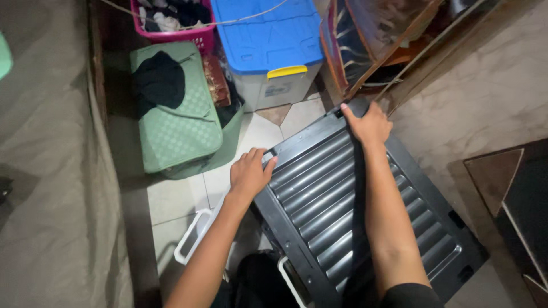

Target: The person assembles a plastic storage unit by connecting a base with a ribbed lid to a white box using black corner connectors. They then attach two black side panels to the assembled base, aligning and snapping them into place.

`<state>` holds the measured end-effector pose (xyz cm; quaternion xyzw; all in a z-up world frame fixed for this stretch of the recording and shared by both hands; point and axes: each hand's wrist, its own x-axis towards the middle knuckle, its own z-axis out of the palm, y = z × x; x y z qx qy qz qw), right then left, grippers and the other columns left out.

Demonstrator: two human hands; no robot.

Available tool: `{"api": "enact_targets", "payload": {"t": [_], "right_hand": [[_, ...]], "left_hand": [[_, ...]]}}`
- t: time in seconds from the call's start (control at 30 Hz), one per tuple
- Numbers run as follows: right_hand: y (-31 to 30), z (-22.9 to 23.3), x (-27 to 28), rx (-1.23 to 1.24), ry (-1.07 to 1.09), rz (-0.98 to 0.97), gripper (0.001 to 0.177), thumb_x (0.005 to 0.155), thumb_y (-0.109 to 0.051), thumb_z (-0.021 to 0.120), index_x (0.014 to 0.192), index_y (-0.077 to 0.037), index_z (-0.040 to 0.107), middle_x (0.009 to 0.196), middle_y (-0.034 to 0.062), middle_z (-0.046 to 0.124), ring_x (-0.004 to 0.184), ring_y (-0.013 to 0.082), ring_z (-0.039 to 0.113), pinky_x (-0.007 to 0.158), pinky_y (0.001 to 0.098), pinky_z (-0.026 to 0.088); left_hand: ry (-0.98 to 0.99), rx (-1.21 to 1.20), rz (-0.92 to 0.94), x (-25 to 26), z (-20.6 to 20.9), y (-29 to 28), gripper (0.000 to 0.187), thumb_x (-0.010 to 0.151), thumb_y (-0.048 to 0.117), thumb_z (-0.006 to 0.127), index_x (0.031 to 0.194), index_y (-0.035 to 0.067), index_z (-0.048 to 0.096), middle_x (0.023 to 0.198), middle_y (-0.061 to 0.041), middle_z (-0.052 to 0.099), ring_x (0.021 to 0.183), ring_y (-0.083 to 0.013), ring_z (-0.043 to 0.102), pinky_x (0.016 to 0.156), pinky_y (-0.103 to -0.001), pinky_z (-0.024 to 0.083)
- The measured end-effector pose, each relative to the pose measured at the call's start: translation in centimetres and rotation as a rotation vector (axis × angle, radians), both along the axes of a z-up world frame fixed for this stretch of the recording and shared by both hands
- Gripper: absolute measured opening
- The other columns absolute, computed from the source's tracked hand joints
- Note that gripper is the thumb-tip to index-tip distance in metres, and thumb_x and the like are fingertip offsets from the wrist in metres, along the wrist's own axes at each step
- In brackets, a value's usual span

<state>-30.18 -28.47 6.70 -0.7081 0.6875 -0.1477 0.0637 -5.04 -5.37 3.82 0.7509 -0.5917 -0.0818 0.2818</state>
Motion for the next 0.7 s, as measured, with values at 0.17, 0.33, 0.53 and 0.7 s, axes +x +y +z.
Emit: {"api": "enact_targets", "payload": {"t": [0.17,0.33,0.53,0.7], "right_hand": [[-0.6,-0.3,-1.5,-0.022,-0.077,0.111,0.088,0.086,-0.081,0.058,0.125,-0.003,0.069,0.11,0.0287,0.071,0.108,0.0454,0.066,0.092,0.0511,0.05],[0.2,-0.5,-1.0,0.057,-0.069,0.116,0.088,0.084,-0.082,0.057,0.12,-0.004,0.073,0.108,0.0279,0.072,0.108,0.0442,0.067,0.094,0.0507,0.051],[0.2,0.0,-0.4,0.064,-0.05,0.094,0.088,0.083,-0.083,0.06,0.116,-0.003,0.074,0.103,0.0292,0.072,0.103,0.045,0.068,0.092,0.0508,0.052],[0.1,0.4,-0.4,0.033,-0.021,0.149,0.083,0.086,-0.082,0.059,0.108,-0.005,0.077,0.099,0.027,0.074,0.102,0.0435,0.07,0.09,0.0507,0.054]], "left_hand": [[0.001,0.096,0.023,-0.8,1.0,2.2,0.041,0.094,0.041,0.063,0.114,0.006,0.068,0.107,-0.014,0.07,0.094,-0.0365,0.068,0.077,-0.049,0.055],[-0.019,0.312,0.041,-1.2,0.8,3.4,0.045,0.098,0.043,0.059,0.116,0.002,0.064,0.114,-0.018,0.067,0.098,-0.0382,0.068,0.081,-0.049,0.056],[0.206,0.49,-0.182,-2.8,0.6,-7.7,0.068,0.09,0.059,0.062,0.131,0.005,0.06,0.127,-0.02,0.064,0.118,-0.0379,0.062,0.099,-0.049,0.049],[0.63,0.353,-0.494,-4.4,-1.8,-17.0,0.094,0.076,0.062,0.072,0.149,0.007,0.05,0.14,-0.02,0.063,0.129,-0.0318,0.06,0.107,-0.039,0.045]]}}
